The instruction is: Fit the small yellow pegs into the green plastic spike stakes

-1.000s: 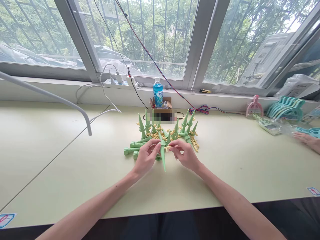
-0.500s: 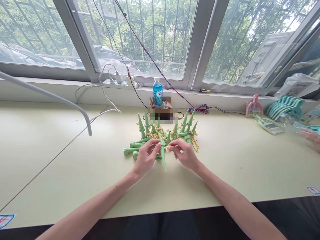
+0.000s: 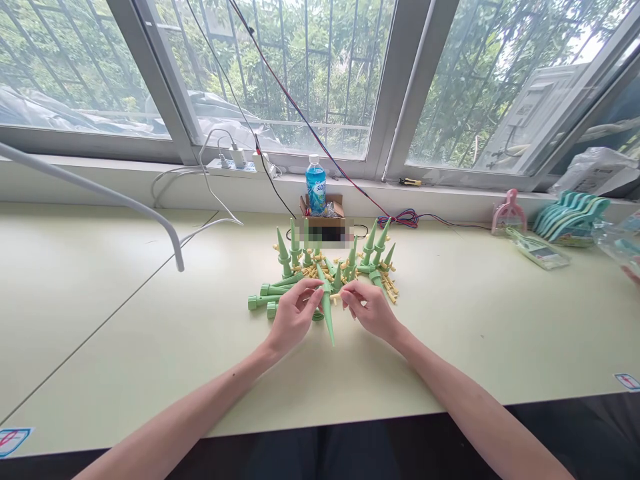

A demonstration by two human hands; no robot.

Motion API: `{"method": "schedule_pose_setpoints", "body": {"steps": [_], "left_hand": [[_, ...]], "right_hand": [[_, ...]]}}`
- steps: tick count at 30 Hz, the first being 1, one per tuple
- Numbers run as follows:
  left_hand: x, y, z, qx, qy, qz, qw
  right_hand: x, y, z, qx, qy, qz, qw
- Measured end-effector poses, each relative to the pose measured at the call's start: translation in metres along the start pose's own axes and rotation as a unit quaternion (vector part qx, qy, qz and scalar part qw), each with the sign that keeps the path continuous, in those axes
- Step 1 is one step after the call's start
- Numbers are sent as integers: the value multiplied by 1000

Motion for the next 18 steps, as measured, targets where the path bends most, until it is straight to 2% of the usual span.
{"method": "schedule_pose_setpoints", "body": {"steps": [12,18], "left_hand": [[1,7,-1,-28,-3,-14,999],[1,7,-2,-26,7,-13,1000]], "right_hand": [[0,2,-1,19,-14,-1,1000],[1,1,0,-4,-7,-19,1000]]}}
Point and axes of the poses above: each hand's wrist, its own x-axis away from the middle knuckle, its own z-axis out of the back of the hand, y = z × x, the point moved 2 cm from there along -x, towards the middle knuckle, and after that the axes turned 4 degrees about -x, right-handed, at the moved point
